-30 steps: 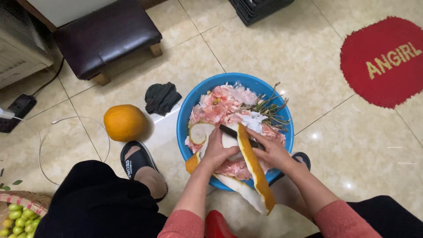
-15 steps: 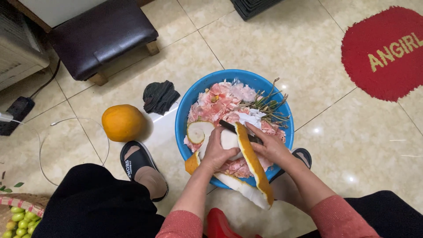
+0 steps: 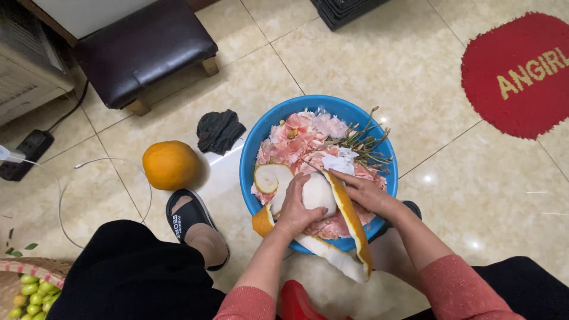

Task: Peeling a pomelo using a knife and hands

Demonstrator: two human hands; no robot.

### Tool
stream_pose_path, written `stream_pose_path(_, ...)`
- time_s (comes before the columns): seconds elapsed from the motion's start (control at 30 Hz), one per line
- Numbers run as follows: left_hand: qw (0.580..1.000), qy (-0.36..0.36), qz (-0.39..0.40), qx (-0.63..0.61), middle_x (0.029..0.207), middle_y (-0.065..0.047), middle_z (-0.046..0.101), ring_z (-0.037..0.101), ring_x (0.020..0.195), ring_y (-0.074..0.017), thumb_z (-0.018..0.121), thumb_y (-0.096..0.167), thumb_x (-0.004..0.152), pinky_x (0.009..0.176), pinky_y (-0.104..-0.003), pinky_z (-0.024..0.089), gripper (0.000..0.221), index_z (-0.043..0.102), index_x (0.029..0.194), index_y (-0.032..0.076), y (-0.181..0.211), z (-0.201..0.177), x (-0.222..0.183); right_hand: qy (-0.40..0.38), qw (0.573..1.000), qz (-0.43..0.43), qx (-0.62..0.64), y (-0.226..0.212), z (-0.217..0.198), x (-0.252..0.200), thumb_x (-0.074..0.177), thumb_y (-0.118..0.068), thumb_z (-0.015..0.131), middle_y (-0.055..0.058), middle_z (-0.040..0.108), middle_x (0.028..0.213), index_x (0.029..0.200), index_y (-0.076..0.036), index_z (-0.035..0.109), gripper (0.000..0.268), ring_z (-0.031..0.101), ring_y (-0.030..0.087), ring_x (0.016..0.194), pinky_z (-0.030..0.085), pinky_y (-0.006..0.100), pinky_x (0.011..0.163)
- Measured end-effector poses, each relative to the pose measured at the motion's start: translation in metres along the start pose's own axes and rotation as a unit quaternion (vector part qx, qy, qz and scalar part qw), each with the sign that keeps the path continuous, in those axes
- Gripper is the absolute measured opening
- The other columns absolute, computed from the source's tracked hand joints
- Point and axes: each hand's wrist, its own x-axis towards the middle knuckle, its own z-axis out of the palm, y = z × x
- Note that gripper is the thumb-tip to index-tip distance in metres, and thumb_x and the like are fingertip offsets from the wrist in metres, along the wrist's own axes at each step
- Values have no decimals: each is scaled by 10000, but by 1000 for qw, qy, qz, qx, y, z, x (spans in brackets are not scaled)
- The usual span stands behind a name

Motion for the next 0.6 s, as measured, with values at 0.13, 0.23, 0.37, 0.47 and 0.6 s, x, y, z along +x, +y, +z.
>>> stream_pose_path(0.13,999,-4,1,-32,1623,-197,322,289,1522,-421,932,343,582,1267,-503,237,1024,426,1456,180,16,-8,2,16,998,-55,-21,7,6,-10,997,-245,559,192,570,1511,1555,-179,503,564,470,402,1406,393,504,1155)
stream_pose_path(0.23,995,3,-47,-83,1634,-246,304,275,1534,-421,902,394,618,1279,-507,219,1116,340,1547,135,25,-23,0,46,993,-69,-88,19,24,-17,1001,-262,582,107,565,1532,1538,-228,536,540,505,357,1392,415,474,1138)
stream_pose_path(0.37,997,-9,-73,-18,1574,-143,402,352,1491,-379,900,435,578,1235,-492,300,1172,347,1589,222,2,-27,23,56,976,-53,-203,9,29,-16,961,-332,651,73,576,1513,1581,-339,419,662,572,345,1334,455,466,1120)
stream_pose_path(0.47,994,-32,-94,41,1536,-87,445,391,1445,-366,907,494,534,1209,-481,328,1175,409,1572,261,17,-30,20,55,967,23,-249,13,32,-27,920,-419,659,11,567,1523,1623,-448,266,806,599,312,1302,469,453,1114)
stream_pose_path(0.6,992,-40,-122,18,1523,-78,456,419,1416,-372,913,522,504,1178,-464,353,1170,415,1542,311,24,-21,8,33,950,137,-280,17,26,-53,911,-532,600,-7,611,1477,1619,-533,189,819,643,382,1219,520,492,1045)
